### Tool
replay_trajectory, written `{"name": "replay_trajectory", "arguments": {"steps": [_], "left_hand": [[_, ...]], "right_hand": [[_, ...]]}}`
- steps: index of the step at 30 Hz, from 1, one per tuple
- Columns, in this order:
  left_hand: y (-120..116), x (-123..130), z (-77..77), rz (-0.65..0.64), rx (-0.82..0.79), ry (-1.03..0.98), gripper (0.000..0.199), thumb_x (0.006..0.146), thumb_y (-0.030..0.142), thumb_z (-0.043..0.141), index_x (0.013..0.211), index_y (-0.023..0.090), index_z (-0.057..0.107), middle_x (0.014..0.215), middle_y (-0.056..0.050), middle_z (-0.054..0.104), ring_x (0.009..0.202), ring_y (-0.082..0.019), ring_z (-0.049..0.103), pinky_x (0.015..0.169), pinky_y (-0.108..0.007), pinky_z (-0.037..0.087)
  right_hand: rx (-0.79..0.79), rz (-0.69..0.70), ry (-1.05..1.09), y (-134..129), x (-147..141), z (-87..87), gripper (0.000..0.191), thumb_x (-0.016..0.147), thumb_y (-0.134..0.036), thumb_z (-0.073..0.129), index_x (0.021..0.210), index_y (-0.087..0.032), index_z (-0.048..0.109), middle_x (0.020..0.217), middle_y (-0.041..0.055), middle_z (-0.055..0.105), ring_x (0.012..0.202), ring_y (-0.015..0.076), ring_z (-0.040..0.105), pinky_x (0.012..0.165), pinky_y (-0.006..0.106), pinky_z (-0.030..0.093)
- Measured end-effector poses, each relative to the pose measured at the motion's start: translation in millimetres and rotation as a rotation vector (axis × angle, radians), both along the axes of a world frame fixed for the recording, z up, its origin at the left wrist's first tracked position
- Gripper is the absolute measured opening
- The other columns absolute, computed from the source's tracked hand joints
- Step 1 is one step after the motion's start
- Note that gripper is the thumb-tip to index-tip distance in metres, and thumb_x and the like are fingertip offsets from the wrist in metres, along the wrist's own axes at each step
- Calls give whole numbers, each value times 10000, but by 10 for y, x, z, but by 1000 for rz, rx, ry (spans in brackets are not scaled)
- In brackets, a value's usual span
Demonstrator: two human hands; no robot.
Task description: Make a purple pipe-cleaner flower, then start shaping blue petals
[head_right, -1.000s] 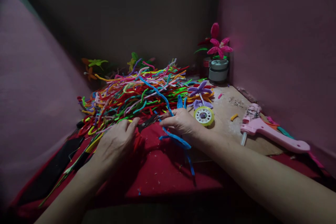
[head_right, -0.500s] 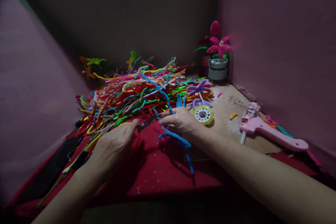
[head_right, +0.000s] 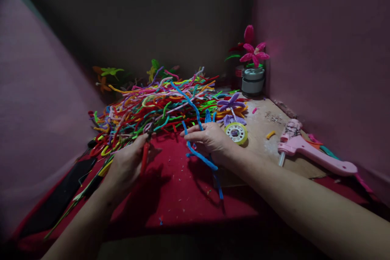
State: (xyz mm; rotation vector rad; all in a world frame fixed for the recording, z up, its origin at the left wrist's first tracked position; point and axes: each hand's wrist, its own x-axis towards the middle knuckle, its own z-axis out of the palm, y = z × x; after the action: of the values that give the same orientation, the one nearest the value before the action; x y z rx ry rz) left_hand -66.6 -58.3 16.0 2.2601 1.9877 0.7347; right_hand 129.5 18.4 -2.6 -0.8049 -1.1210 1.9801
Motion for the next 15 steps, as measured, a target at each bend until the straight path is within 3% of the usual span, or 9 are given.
{"name": "replay_trajectory", "arguments": {"steps": [4,8,11,15], "left_hand": [[14,224,182,-3,-303,-599,336,748,344,563,1026,157,532,675,-13,621,551,-130,565,507,-227,424],[56,479,170,-60,-367,-1043,371,653,265,665,985,160,537,660,20,578,478,-73,494,453,-193,369],[118,592,90,-73,-388,-1198,394,607,242,701,958,164,540,562,66,489,400,-37,387,393,-176,293],[178,637,18,-98,-415,-1250,321,627,264,687,897,151,554,472,80,401,374,-50,368,380,-191,286]], "right_hand": [[57,-45,71,-34,12,54,167,627,-232,677,625,-166,524,361,-97,377,292,25,212,313,198,119],[77,-115,116,-42,-2,62,229,644,-232,677,588,-178,462,364,-103,353,296,25,225,316,198,123],[91,-152,162,-40,-8,53,193,634,-217,687,624,-167,500,401,-97,390,314,19,253,326,190,143],[115,-181,134,-46,0,63,177,623,-217,695,659,-159,533,423,-93,416,322,14,257,335,192,166]]}}
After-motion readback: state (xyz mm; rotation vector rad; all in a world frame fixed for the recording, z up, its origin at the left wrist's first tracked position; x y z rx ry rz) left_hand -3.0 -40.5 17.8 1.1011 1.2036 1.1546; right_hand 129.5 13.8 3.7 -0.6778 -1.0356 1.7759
